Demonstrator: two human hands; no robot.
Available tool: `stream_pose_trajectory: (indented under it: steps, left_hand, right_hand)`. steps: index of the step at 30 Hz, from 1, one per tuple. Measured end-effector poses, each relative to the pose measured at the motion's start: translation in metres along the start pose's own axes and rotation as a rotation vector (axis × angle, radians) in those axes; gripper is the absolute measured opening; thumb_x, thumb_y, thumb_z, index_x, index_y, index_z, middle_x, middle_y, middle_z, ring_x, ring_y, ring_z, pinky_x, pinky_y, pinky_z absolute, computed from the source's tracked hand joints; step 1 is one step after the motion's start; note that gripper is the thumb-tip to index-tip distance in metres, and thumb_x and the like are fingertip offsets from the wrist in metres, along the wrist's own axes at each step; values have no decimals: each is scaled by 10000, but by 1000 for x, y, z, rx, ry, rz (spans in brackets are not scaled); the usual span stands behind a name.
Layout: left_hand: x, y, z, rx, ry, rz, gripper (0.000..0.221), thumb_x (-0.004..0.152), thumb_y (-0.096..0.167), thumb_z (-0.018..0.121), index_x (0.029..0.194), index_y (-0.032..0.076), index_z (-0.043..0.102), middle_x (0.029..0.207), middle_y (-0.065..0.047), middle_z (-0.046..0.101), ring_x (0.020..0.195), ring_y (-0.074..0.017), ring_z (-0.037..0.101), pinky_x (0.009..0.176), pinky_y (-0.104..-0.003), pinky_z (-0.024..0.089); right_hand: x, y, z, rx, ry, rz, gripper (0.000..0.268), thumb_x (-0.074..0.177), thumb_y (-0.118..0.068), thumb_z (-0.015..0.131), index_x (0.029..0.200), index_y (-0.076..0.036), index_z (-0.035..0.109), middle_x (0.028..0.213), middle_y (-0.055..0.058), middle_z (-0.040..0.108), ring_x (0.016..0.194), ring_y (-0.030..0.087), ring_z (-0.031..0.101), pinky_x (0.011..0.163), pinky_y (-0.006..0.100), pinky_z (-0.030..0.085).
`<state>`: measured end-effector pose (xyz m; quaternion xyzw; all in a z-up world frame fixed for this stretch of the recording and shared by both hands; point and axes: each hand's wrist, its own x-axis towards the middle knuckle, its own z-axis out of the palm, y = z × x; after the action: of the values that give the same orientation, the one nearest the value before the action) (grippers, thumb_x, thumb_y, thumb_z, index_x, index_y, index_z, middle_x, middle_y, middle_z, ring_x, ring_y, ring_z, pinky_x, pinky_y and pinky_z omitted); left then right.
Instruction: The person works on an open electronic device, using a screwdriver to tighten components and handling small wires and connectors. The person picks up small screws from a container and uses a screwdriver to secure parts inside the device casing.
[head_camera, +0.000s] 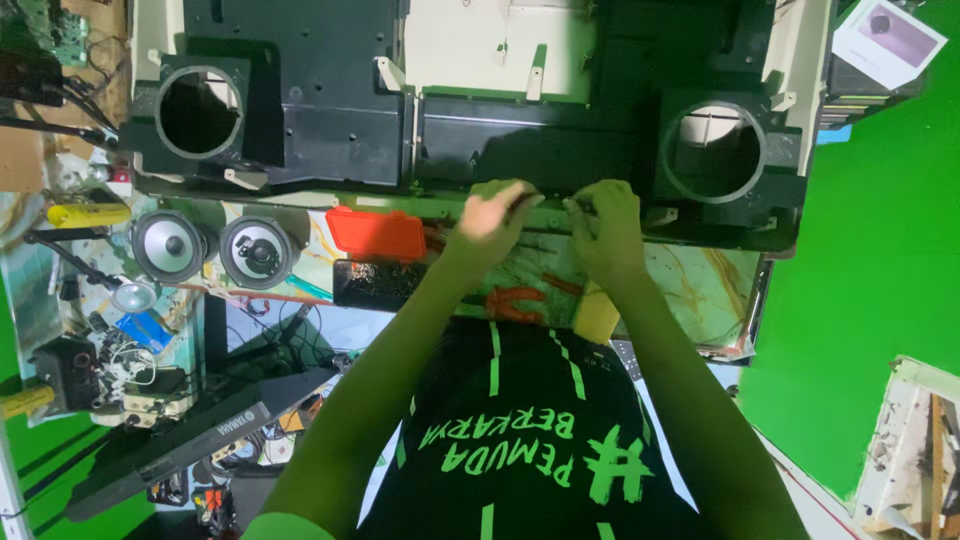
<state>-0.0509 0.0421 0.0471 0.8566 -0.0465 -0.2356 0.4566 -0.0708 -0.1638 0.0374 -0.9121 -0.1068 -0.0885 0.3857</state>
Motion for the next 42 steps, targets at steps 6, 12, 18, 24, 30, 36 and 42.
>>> stream_pose_trajectory:
  steps: [6,12,18,24,30,36,42]
  left_hand:
    - [-57,36,-18,-233,409,589,151,1081,92,607,1189,-6,647,999,-90,727,886,-169,733,795,-274,570]
    - [-105,46,-18,-397,373,368,118,1030,111,671,1091,12,690,826,-40,723,721,-76,694,672,-225,565]
    - [-152,28,-47,-273,429,397,65,1027,85,681,999,27,686,786,-43,717,723,-84,710,678,-237,554]
    - [-194,5,-65,-167,410,314,57,977,57,709,941,19,685,765,-59,746,688,-118,707,665,-256,534]
    - [-210,-23,-49,-127,424,484,162,955,1,656,1112,19,694,927,-123,732,834,-189,728,755,-297,565]
    - [-196,-51,-12,11,270,502,183,982,95,692,1163,89,719,1073,-130,750,861,-236,757,773,-329,620]
    - [-146,-73,43,363,286,382,186,940,214,668,1084,138,759,1071,-83,727,1008,-321,675,806,-435,560]
  right_hand:
    - [-16,-51,-33,305,-19,160,124,986,-49,689,1095,-2,653,974,110,690,868,191,664,796,314,522]
    - [-49,-98,-45,467,9,285,132,1031,-89,675,1118,9,661,957,73,705,879,95,648,793,259,518]
    - [-80,-142,-47,432,64,260,132,1016,-81,679,1098,22,677,937,74,715,830,86,665,742,243,535]
    - [-124,-172,-36,360,131,398,103,1043,-72,674,1063,29,683,818,97,676,735,92,583,659,250,466]
    - [-162,-163,-18,436,216,333,113,1038,-51,640,1122,24,655,952,70,706,826,83,646,714,240,506]
    - [-178,-116,-1,9,189,229,115,927,5,706,1041,25,706,899,174,714,761,248,697,683,353,551]
    - [-176,-65,36,-391,40,92,126,980,-140,666,1075,-67,707,907,140,700,706,319,681,608,432,538]
